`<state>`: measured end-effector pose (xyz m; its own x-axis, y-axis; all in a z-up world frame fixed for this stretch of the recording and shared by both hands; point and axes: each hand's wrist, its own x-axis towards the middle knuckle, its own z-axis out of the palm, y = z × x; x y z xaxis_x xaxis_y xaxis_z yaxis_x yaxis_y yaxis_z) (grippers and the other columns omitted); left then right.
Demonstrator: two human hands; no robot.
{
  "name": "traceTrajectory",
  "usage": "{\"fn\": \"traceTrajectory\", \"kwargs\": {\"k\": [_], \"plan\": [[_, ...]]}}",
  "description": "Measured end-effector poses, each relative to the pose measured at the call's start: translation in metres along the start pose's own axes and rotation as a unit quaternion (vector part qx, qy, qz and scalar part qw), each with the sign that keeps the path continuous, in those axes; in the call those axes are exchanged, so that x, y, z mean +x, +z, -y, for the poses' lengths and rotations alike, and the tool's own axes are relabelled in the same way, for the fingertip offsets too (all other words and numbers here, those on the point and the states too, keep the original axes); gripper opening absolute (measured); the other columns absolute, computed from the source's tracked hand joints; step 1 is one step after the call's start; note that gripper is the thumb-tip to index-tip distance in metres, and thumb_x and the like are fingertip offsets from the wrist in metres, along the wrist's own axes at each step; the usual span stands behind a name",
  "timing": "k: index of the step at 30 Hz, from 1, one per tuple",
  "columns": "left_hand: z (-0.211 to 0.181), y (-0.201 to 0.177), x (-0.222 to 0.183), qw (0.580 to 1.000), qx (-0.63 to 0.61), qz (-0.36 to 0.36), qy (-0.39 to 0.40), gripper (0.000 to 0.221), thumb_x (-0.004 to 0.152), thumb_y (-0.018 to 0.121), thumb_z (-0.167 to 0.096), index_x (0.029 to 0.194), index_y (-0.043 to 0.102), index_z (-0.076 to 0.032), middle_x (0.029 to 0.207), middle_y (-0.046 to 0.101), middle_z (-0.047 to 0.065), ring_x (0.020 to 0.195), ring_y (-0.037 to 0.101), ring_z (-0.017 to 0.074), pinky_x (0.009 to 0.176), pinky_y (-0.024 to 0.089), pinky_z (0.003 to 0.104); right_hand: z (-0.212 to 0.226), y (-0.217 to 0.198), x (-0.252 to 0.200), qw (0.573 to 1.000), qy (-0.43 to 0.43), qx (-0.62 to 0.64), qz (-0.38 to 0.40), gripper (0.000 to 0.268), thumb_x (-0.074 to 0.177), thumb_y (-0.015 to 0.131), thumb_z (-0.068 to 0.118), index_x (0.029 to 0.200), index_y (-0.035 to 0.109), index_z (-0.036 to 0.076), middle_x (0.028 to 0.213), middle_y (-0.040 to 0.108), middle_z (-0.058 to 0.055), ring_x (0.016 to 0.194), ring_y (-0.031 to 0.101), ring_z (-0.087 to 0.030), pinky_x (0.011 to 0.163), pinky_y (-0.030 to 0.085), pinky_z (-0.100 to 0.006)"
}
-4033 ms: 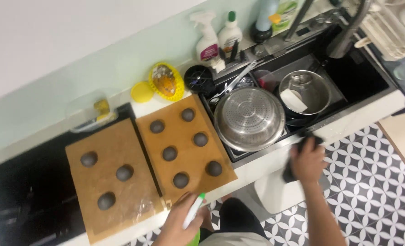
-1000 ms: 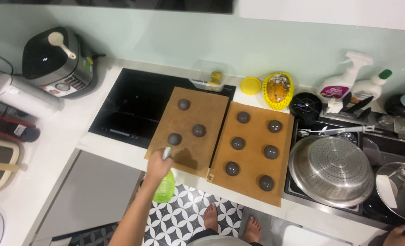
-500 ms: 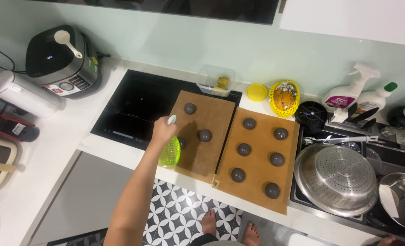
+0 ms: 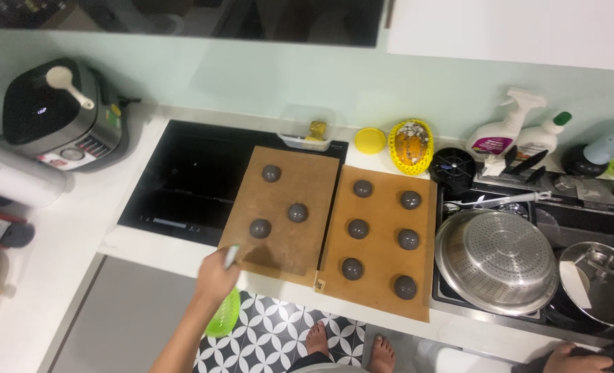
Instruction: The recorder rolls dough balls, weighs them, cleans the kitchen counter and sink, and wipes down equipment.
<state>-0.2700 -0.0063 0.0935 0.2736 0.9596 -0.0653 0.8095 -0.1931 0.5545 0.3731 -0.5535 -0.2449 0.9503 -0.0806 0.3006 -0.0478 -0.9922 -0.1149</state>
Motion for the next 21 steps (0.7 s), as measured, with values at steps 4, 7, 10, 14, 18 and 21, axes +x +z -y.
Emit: {"fn": "traceTrajectory", "kwargs": {"k": [4, 7, 10, 14, 18, 21], "plan": [[-0.027, -0.013, 0.005, 0.998, 0.048, 0.021, -0.045, 0.025, 0.089, 0.063, -0.019, 0.099, 0.071, 0.002, 0.092, 0.072, 0.027, 0.095, 0.069, 0.0449, 0.084, 0.053, 0.05, 0.022, -0.057, -0.028, 0.978, 0.006, -0.188, -0.088, 0.06, 0.087, 0.079, 0.046, 0.108, 0.052, -0.004, 0.112, 0.054, -0.02, 0.095, 0.069, -0.031, 0.073, 0.058, -0.043], [-0.116, -0.016, 0.032, 0.992, -0.115, 0.042, 0.02, 0.031, 0.081, 0.066, -0.018, 0.107, 0.07, -0.002, 0.09, 0.072, 0.024, 0.084, 0.07, 0.0417, 0.078, 0.054, 0.047, 0.044, -0.096, -0.05, 0.985, -0.028, -0.157, -0.066, 0.063, 0.089, 0.077, 0.048, 0.104, 0.051, -0.006, 0.108, 0.049, -0.025, 0.095, 0.068, -0.038, 0.072, 0.058, -0.046], [-0.18, 0.019, 0.091, 0.963, -0.135, -0.093, 0.214, 0.038, 0.083, 0.067, -0.02, 0.115, 0.062, 0.0, 0.104, 0.067, 0.025, 0.094, 0.065, 0.0423, 0.082, 0.051, 0.049, 0.072, -0.145, -0.083, 0.999, -0.019, -0.019, 0.023, 0.066, 0.098, 0.072, 0.044, 0.119, 0.049, -0.014, 0.112, 0.051, -0.037, 0.075, 0.067, -0.047, 0.063, 0.056, -0.056], [-0.265, 0.078, 0.185, 0.966, -0.081, -0.058, 0.238, 0.046, 0.097, 0.068, -0.044, 0.109, 0.064, 0.001, 0.105, 0.067, 0.026, 0.1, 0.065, 0.0445, 0.086, 0.05, 0.051, 0.108, -0.193, -0.129, 0.997, -0.042, 0.012, 0.057, 0.082, 0.094, 0.071, 0.051, 0.143, 0.044, -0.009, 0.113, 0.052, -0.041, 0.083, 0.068, -0.053, 0.068, 0.058, -0.058], [-0.286, 0.198, 0.29, 0.972, -0.051, -0.04, 0.227, 0.064, 0.095, 0.068, -0.058, 0.118, 0.063, 0.001, 0.115, 0.069, 0.025, 0.114, 0.063, 0.043, 0.1, 0.05, 0.049, 0.132, -0.233, -0.162, 0.995, -0.041, 0.03, 0.091, 0.084, 0.092, 0.066, 0.05, 0.157, 0.042, 0.002, 0.117, 0.053, -0.037, 0.087, 0.067, -0.053, 0.072, 0.059, -0.057], [-0.26, 0.288, 0.365, 0.943, -0.019, -0.139, 0.301, 0.087, 0.09, 0.071, -0.06, 0.137, 0.054, 0.011, 0.134, 0.059, 0.032, 0.124, 0.055, 0.0461, 0.104, 0.043, 0.051, 0.137, -0.265, -0.15, 0.987, -0.059, 0.045, 0.141, 0.084, 0.087, 0.065, 0.049, 0.153, 0.04, 0.003, 0.118, 0.053, -0.032, 0.091, 0.068, -0.051, 0.07, 0.059, -0.056]]}}
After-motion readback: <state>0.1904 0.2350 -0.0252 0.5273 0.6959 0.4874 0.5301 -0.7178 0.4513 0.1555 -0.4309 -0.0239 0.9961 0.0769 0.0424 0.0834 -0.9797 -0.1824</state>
